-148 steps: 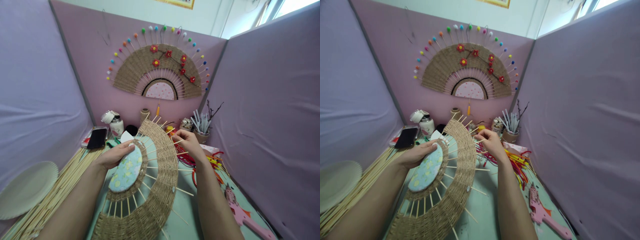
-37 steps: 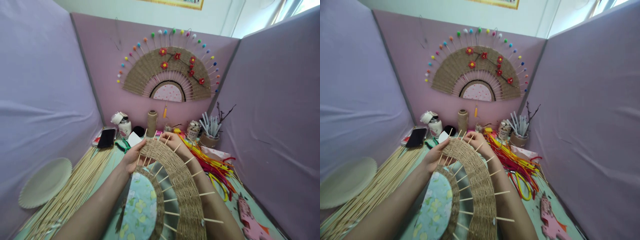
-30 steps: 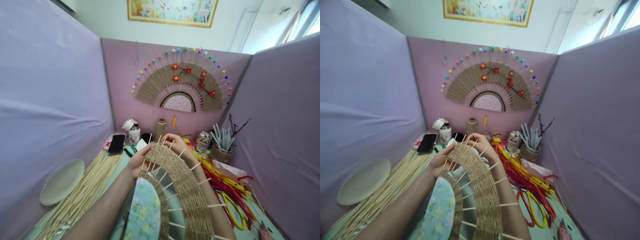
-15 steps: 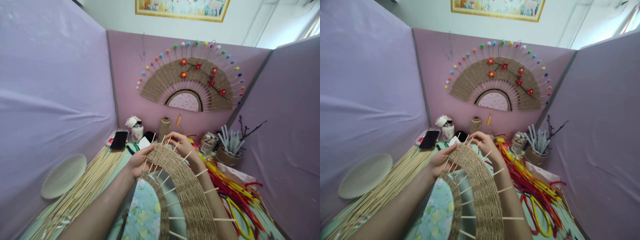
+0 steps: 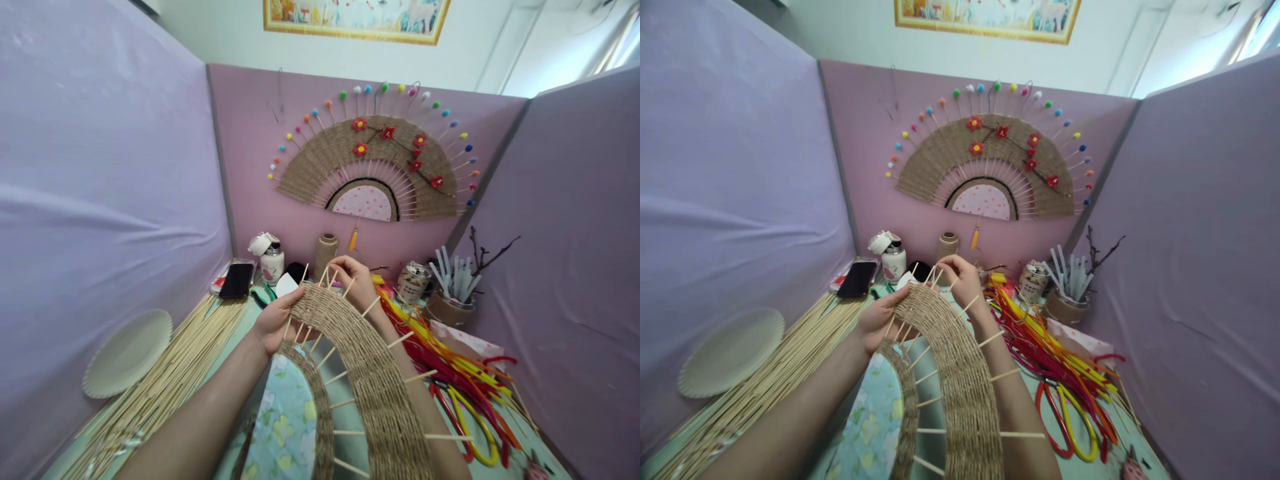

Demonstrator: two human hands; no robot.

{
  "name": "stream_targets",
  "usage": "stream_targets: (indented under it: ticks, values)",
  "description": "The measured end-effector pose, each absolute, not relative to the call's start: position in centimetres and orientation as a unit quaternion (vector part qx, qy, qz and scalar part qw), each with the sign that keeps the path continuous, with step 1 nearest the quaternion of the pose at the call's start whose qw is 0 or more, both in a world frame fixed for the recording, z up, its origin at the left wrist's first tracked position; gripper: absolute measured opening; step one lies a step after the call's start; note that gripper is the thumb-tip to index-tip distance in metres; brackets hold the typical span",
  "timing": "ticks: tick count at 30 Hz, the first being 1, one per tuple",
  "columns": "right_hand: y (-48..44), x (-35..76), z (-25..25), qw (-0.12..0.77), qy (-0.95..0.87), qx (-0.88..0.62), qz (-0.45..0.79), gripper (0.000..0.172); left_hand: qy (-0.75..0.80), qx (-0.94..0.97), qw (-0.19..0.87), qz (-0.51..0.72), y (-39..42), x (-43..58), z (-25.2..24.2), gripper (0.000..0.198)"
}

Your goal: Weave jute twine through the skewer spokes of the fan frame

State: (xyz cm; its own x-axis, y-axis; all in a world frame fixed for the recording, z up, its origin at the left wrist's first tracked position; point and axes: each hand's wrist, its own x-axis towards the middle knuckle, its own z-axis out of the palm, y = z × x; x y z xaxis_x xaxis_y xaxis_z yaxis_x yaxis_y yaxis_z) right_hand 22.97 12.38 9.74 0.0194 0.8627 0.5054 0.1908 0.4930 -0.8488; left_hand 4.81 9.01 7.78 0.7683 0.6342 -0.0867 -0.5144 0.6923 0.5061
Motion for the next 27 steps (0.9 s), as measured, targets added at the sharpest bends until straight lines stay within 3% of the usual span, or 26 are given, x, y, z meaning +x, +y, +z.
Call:
stream_targets:
  ticks: [6,21,27]
  values:
    - [12.3,21.8,9.7,0.621,-0.585,-0.387,0.349,0.019,0.145,0.242,0.913,0.293,9.0,5.2,7.5,0.044]
    - [12.4,22.2,9.7,0.645,-0.569,-0.391,0.328,0.022,0.117,0.229,0.92,0.297,8.7,5.3,7.6,0.04]
    - [12.9,21.3,8.7,0.523,-0.599,-0.398,0.457,0.029,0.122,0.213,0.927,0.284,8.6,5.5,7.6,0.04]
